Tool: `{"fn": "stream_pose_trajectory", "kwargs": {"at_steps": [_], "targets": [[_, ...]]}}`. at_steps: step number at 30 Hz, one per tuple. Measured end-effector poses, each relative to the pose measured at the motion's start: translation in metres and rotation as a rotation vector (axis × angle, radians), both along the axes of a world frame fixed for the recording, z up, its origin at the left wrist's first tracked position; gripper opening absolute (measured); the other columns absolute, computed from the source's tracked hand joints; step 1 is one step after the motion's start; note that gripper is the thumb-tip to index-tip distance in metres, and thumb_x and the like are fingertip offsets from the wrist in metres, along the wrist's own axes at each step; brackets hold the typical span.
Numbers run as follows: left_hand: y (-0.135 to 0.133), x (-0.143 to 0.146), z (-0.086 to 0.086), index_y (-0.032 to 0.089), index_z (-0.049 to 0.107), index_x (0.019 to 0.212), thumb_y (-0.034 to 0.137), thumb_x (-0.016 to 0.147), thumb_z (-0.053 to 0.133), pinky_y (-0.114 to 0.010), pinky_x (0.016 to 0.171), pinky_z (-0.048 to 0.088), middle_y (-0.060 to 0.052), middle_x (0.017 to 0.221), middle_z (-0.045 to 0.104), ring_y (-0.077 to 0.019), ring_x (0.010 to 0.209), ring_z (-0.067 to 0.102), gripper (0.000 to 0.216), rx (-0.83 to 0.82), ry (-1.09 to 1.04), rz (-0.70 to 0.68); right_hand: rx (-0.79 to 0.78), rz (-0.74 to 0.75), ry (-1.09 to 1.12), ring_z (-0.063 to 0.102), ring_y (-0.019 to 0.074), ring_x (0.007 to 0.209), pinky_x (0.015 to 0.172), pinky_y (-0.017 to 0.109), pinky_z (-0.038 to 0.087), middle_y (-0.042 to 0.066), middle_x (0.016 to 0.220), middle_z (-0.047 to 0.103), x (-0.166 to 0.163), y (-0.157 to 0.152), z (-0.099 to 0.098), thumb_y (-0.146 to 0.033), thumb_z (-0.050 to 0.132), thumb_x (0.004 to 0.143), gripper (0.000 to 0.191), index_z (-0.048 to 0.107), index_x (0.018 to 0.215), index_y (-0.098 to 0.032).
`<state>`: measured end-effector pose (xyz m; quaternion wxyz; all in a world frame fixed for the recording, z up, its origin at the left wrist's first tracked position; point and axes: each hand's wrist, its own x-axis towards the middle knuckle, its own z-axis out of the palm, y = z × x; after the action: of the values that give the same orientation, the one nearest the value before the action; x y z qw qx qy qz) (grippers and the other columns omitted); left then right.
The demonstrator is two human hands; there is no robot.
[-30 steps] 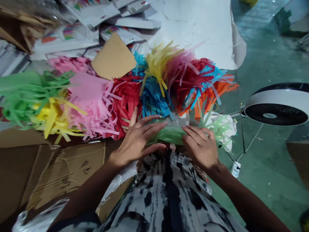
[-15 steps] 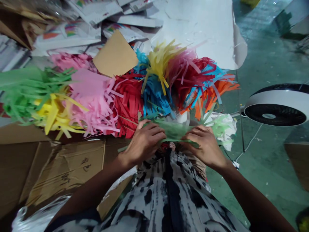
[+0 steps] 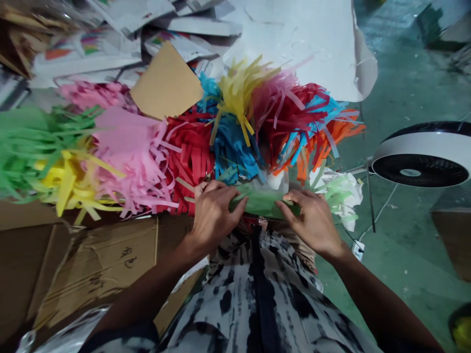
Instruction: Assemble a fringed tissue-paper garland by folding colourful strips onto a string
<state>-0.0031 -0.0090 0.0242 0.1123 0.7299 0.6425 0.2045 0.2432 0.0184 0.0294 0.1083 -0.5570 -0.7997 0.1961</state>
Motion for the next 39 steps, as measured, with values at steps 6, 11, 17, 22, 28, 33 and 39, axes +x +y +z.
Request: {"fn": "stream_pose_trajectory", "kwargs": {"at_steps": [6,11,17,22,28,33,39], "targets": [[0.005,0.000,-0.003,0.023,0.067,0.079,0.038,0.100,0.065,-0.049,0.098,0.038,-0.003,0.080,0.075,-0.0260,0.090,0.067,0.026,0.004,0.033,-0.005,0.049,-0.019,-0.044,0.069,0.0264,0.087,0.081,0.038,0.036,0.005,0.083,0.076,-0.002,0.002,-0.007,-0.041,0.057,0.105,0.026,0.071,0.093,-0.023],[0.006,0.000,-0.005,0.023,0.065,0.077,0.037,0.100,0.064,-0.049,0.098,0.038,-0.003,0.077,0.073,-0.0264,0.090,0.067,0.027,0.008,0.052,-0.021,0.061,-0.029,-0.090,0.070,0.0272,0.083,0.080,0.037,0.039,0.006,0.081,0.076,-0.005,0.006,-0.009,-0.045,0.059,0.104,0.028,0.070,0.092,-0.022],[0.006,0.001,-0.006,0.023,0.068,0.085,0.037,0.101,0.062,-0.051,0.099,0.041,-0.004,0.081,0.075,-0.0273,0.092,0.069,0.023,0.031,0.107,-0.033,0.033,-0.054,-0.138,0.071,0.0281,0.083,0.078,0.038,0.042,0.007,0.084,0.077,-0.008,0.009,-0.003,-0.043,0.062,0.103,0.025,0.069,0.091,-0.023],[0.000,0.002,0.001,0.028,0.062,0.140,0.028,0.104,0.061,-0.063,0.126,0.023,-0.006,0.132,0.076,-0.0290,0.124,0.067,0.036,0.223,0.128,-0.143,0.100,-0.032,-0.173,0.069,0.0257,0.077,0.075,0.038,0.041,0.007,0.079,0.075,-0.011,0.008,-0.005,-0.045,0.058,0.104,0.029,0.067,0.088,-0.023],[-0.018,0.016,-0.016,0.027,0.063,0.143,0.043,0.107,0.056,-0.064,0.136,0.002,-0.005,0.141,0.072,-0.0250,0.136,0.064,0.040,0.247,0.155,-0.535,0.330,-0.028,-0.289,0.066,0.0314,0.093,0.080,0.042,0.036,0.012,0.089,0.078,-0.011,0.000,0.001,-0.038,0.056,0.105,0.025,0.071,0.100,-0.018],[-0.023,0.022,-0.027,0.025,0.063,0.144,0.043,0.106,0.058,-0.064,0.136,0.004,-0.008,0.147,0.068,-0.0262,0.141,0.061,0.042,0.235,0.141,-0.498,0.562,0.171,-0.193,0.063,0.0293,0.120,0.095,0.046,0.033,0.007,0.131,0.077,-0.001,-0.023,-0.001,-0.020,0.062,0.101,0.028,0.070,0.128,-0.021],[-0.021,-0.014,-0.021,0.027,0.069,0.134,0.028,0.103,0.065,-0.064,0.133,0.022,-0.004,0.133,0.077,-0.0248,0.127,0.071,0.031,0.293,0.086,-0.472,0.650,0.249,-0.107,0.070,0.0237,0.115,0.095,0.042,0.035,0.003,0.122,0.082,0.011,-0.033,-0.020,-0.026,0.071,0.100,0.021,0.075,0.120,-0.021]]}}
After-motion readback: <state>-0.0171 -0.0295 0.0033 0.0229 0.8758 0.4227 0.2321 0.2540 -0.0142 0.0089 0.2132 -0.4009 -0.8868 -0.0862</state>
